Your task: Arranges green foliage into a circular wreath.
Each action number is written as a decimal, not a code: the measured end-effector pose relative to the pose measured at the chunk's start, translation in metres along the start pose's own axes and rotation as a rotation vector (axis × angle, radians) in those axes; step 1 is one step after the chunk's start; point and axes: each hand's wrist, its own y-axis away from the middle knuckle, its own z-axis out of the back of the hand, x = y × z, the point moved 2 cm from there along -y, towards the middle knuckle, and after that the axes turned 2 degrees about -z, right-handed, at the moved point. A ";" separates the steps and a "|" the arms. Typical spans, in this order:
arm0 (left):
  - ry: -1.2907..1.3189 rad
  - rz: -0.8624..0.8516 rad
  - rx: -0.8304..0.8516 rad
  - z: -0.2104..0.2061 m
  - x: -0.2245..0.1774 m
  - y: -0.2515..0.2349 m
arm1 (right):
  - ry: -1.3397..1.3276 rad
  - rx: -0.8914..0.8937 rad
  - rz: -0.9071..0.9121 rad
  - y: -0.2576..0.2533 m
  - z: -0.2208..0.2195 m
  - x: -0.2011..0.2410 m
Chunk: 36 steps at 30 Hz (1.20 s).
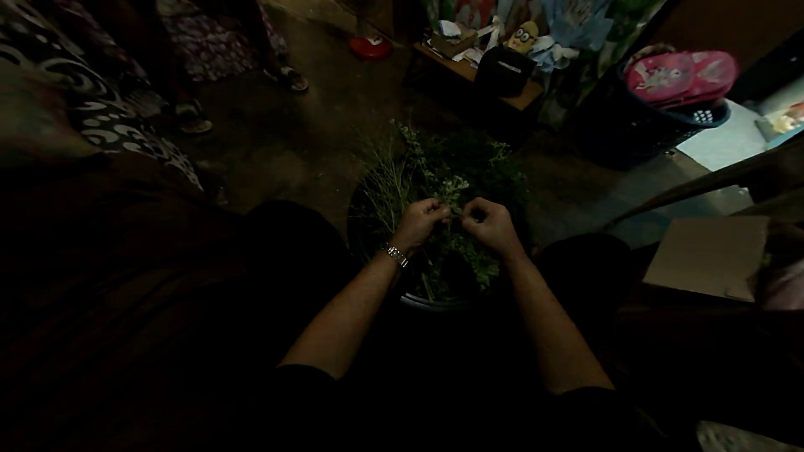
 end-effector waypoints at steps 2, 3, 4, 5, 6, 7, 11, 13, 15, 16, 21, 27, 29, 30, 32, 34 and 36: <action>-0.030 0.014 -0.017 0.006 -0.003 0.000 | -0.011 -0.018 0.005 0.001 0.007 -0.001; -0.032 0.022 -0.028 0.007 -0.006 0.001 | -0.023 -0.020 0.015 0.001 0.010 -0.002; -0.027 0.023 -0.037 0.008 -0.007 0.002 | -0.044 -0.019 0.021 0.001 0.012 -0.002; -0.011 0.024 -0.047 0.009 -0.007 0.001 | -0.071 -0.019 0.016 0.002 0.014 -0.002; 0.015 0.025 -0.058 0.010 -0.005 0.000 | -0.105 -0.023 0.005 0.003 0.017 -0.001; 0.048 0.019 -0.077 0.013 -0.001 -0.003 | -0.149 -0.028 0.004 0.003 0.021 -0.003; 0.243 -0.002 -0.102 0.026 0.010 -0.019 | -0.238 -0.130 0.072 0.000 0.045 -0.014; 0.276 0.010 -0.055 0.025 0.006 -0.015 | -0.152 -0.188 0.072 -0.001 0.049 -0.018; 0.235 0.002 -0.022 0.021 0.005 -0.011 | 0.027 -0.239 0.085 -0.002 0.047 -0.020; 0.173 -0.010 -0.013 0.020 0.004 -0.010 | 0.107 -0.271 0.140 -0.003 0.044 -0.020; -0.333 -0.099 0.070 0.015 -0.016 0.006 | 0.310 -0.284 0.474 -0.004 0.022 -0.012; -0.478 -0.208 0.196 0.010 -0.010 0.002 | 0.333 0.004 0.548 -0.007 -0.003 -0.017; -0.501 -0.231 0.214 0.010 -0.009 0.002 | 0.322 0.046 0.531 -0.006 -0.003 -0.016; -0.505 -0.242 0.228 0.011 -0.007 -0.001 | 0.314 0.059 0.511 -0.005 -0.002 -0.016; -0.506 -0.240 0.244 0.012 -0.005 -0.004 | 0.285 0.067 0.466 -0.004 0.000 -0.014; -0.509 -0.228 0.247 0.013 -0.006 -0.006 | 0.270 0.078 0.448 -0.003 0.001 -0.012; -0.513 -0.220 0.265 0.015 -0.006 -0.006 | 0.258 0.115 0.425 -0.003 0.000 -0.011</action>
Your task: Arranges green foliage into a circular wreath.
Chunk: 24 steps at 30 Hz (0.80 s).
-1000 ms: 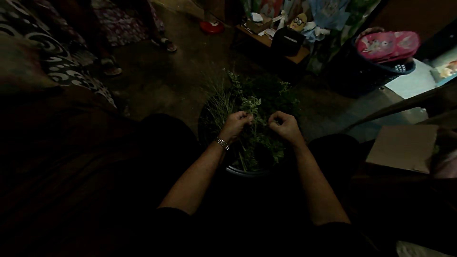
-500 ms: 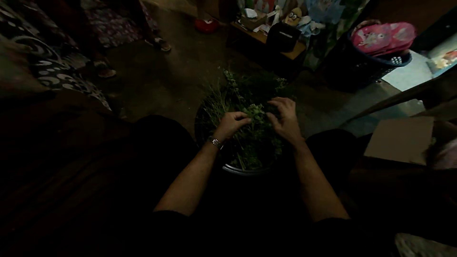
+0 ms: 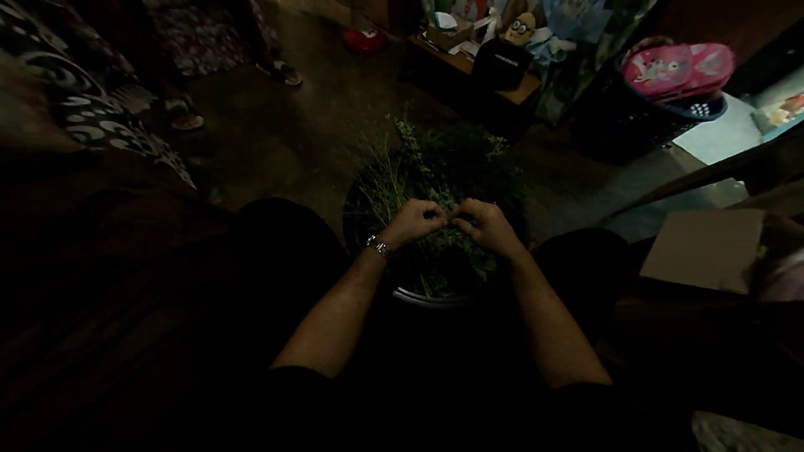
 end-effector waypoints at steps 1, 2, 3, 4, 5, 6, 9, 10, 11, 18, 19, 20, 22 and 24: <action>0.001 -0.002 0.013 0.000 0.000 0.000 | -0.017 0.011 0.007 0.000 -0.001 0.000; 0.001 0.001 0.031 0.001 0.000 0.001 | -0.036 0.021 0.022 0.000 -0.002 -0.001; 0.001 0.012 0.050 0.001 0.000 0.001 | -0.057 0.030 0.039 0.000 -0.003 -0.002; -0.001 0.026 0.066 0.001 -0.001 0.001 | -0.071 0.042 0.042 0.000 -0.003 -0.002; -0.005 0.039 0.080 0.002 -0.002 0.001 | -0.081 0.053 0.030 0.000 -0.003 -0.001; -0.008 0.048 0.092 0.002 -0.003 0.001 | -0.081 0.062 0.011 0.001 -0.003 0.000; 0.023 0.071 0.103 0.004 -0.003 0.001 | -0.086 0.094 -0.054 0.001 -0.003 0.003; 0.039 0.085 0.106 0.005 -0.003 0.002 | -0.094 0.092 -0.059 0.001 -0.003 0.003; 0.054 0.095 0.110 0.005 -0.003 0.002 | -0.109 0.080 -0.061 0.002 -0.003 0.003; 0.105 0.053 0.118 0.006 -0.007 0.004 | -0.243 0.045 -0.212 0.003 0.000 0.012; 0.105 0.042 0.110 0.006 -0.008 0.004 | -0.246 0.043 -0.235 0.003 0.002 0.012; 0.104 0.045 0.096 0.007 -0.010 0.005 | -0.237 0.044 -0.255 0.002 0.004 0.011; 0.107 0.079 0.071 0.011 -0.012 0.006 | -0.240 0.040 -0.301 0.003 0.011 0.009; 0.117 0.081 0.073 0.013 -0.013 0.007 | -0.267 0.030 -0.335 0.004 0.016 0.009</action>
